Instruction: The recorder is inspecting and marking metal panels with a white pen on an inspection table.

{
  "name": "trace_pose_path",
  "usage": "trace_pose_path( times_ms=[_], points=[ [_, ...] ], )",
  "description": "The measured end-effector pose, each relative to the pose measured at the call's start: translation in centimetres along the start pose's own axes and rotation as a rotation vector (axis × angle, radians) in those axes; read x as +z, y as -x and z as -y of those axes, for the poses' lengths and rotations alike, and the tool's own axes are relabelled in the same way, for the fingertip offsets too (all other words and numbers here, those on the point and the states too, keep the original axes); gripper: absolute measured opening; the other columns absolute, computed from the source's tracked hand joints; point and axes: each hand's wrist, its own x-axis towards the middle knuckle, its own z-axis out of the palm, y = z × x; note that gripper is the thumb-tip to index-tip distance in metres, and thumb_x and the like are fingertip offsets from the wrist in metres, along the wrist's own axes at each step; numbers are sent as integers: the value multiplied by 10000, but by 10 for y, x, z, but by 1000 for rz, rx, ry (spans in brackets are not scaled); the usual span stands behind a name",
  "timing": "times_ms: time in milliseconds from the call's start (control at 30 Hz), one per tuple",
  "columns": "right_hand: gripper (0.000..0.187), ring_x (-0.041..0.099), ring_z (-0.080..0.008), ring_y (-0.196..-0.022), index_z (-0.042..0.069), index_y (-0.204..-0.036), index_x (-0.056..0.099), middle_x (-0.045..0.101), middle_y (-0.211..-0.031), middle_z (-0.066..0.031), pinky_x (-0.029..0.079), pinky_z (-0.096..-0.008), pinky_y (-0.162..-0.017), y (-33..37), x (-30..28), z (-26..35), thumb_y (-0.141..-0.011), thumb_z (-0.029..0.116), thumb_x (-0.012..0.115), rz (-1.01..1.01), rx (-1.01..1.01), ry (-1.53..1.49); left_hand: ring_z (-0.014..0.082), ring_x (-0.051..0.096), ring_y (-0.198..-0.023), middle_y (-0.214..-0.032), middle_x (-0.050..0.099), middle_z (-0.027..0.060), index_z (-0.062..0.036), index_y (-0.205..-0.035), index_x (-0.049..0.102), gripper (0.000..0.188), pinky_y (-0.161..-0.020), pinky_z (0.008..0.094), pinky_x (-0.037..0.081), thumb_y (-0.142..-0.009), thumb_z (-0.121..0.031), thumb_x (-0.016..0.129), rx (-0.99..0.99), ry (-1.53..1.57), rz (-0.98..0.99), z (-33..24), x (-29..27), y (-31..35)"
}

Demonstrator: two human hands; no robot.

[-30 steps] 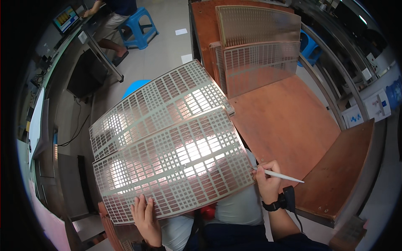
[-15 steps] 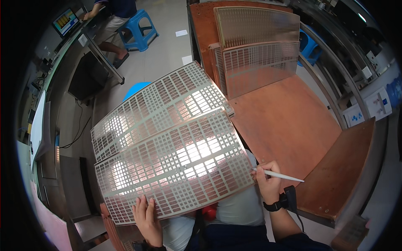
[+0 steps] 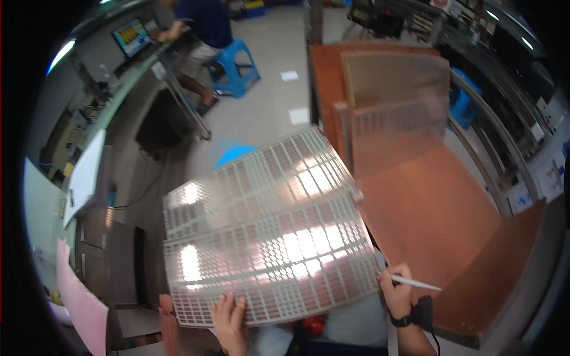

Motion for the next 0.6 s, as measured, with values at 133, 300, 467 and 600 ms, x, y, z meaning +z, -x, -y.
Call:
trace_pose_path(
  times_ms=[133,300,467,600],
  points=[
    [116,509,-102,-636,28,-805,455,535,-733,-63,417,-226,-577,7,-5,-18,-816,-7,566,-69,3,-8,343,461,-1180,-1229,533,158,-81,-1164,579,414,-1024,506,309,-760,10,554,26,69,57,2,-4,6],
    [120,562,-91,-613,33,-866,402,559,-736,-73,464,-210,-535,4,-6,-9,-863,-3,517,0,35,-21,348,449,-1195,-1261,514,147,-78,-1160,576,409,-1018,508,308,-759,3,557,29,94,21,5,-6,12],
    [121,560,-93,-607,35,-860,400,564,-733,-79,461,-208,-531,1,-7,-18,-868,1,516,26,57,-7,339,439,-1210,-1272,507,142,-76,-1159,574,400,-1021,503,302,-766,-1,553,18,101,11,5,-7,9],
    [118,558,-95,-604,35,-859,401,565,-734,-82,464,-210,-535,1,-6,-24,-871,1,513,19,-4,0,333,434,-1216,-1276,505,138,-75,-1154,574,395,-1028,501,293,-767,2,550,12,101,12,5,-7,7]
  ],
)
